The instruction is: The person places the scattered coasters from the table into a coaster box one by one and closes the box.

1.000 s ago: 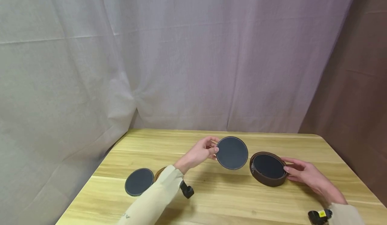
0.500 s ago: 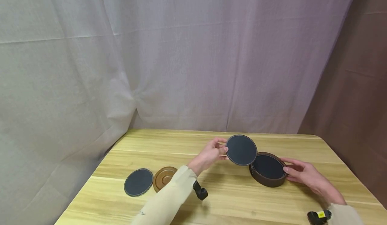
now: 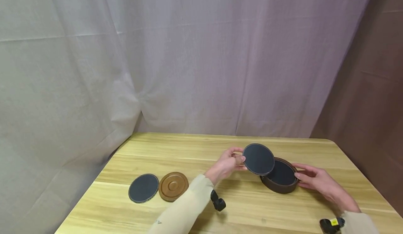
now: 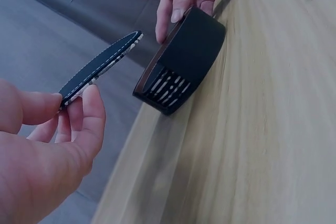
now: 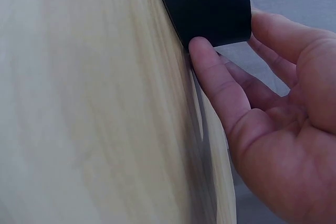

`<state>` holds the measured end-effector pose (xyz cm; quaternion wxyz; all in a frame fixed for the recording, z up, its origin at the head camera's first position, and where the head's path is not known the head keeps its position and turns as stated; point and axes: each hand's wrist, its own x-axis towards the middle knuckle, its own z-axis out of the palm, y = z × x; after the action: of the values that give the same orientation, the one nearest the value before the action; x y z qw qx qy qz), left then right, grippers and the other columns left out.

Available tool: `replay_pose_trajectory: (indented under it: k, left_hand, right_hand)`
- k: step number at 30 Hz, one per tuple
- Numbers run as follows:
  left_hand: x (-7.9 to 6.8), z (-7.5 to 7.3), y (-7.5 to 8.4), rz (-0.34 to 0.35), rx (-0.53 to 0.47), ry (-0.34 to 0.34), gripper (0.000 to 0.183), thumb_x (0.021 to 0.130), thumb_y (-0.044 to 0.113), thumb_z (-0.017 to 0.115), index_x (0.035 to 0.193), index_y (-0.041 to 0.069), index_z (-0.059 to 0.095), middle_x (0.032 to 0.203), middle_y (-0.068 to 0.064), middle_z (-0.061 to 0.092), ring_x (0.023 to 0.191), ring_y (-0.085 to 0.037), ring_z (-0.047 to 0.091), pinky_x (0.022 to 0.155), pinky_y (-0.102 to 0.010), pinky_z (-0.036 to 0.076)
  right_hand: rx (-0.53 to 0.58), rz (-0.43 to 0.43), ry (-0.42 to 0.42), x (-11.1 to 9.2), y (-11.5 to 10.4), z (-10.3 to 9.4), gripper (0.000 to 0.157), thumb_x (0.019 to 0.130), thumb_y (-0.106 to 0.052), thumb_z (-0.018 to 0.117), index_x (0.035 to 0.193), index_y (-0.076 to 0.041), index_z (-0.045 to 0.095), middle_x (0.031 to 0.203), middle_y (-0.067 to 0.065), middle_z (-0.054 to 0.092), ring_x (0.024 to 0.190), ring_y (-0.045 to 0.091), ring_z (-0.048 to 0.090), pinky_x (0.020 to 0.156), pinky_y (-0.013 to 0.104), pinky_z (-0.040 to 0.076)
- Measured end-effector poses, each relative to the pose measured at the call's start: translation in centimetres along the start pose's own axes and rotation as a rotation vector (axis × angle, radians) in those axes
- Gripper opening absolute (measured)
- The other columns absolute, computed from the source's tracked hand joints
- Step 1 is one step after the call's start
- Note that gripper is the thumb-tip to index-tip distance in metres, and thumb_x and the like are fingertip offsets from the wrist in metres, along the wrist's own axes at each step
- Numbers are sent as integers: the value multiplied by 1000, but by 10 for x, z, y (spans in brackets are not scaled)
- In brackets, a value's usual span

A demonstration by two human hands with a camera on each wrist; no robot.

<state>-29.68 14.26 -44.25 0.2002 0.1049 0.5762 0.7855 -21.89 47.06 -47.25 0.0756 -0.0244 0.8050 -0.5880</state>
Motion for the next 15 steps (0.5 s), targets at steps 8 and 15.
replay_pose_trajectory:
  k: [8,15]
  left_hand:
    - [1,15,-8,9,-26,7,31,88,-14,58,108,10,60,89,-15,58,66,-18,58,57,-24,55]
    - [5,28,-17,-2,3,58,30,88,-13,60,106,11,60,88,-16,58,66,-18,57,60,-29,58]
  right_hand:
    - [20,-33,-15,1,2,-2,43,99,-14,58,142,-18,52,109,-27,60,99,0,66,83,28,58]
    - [27,-29,-25,2,2,-2,44,100,-13,57,144,-16,50,110,-28,60,100,0,66,84,28,58]
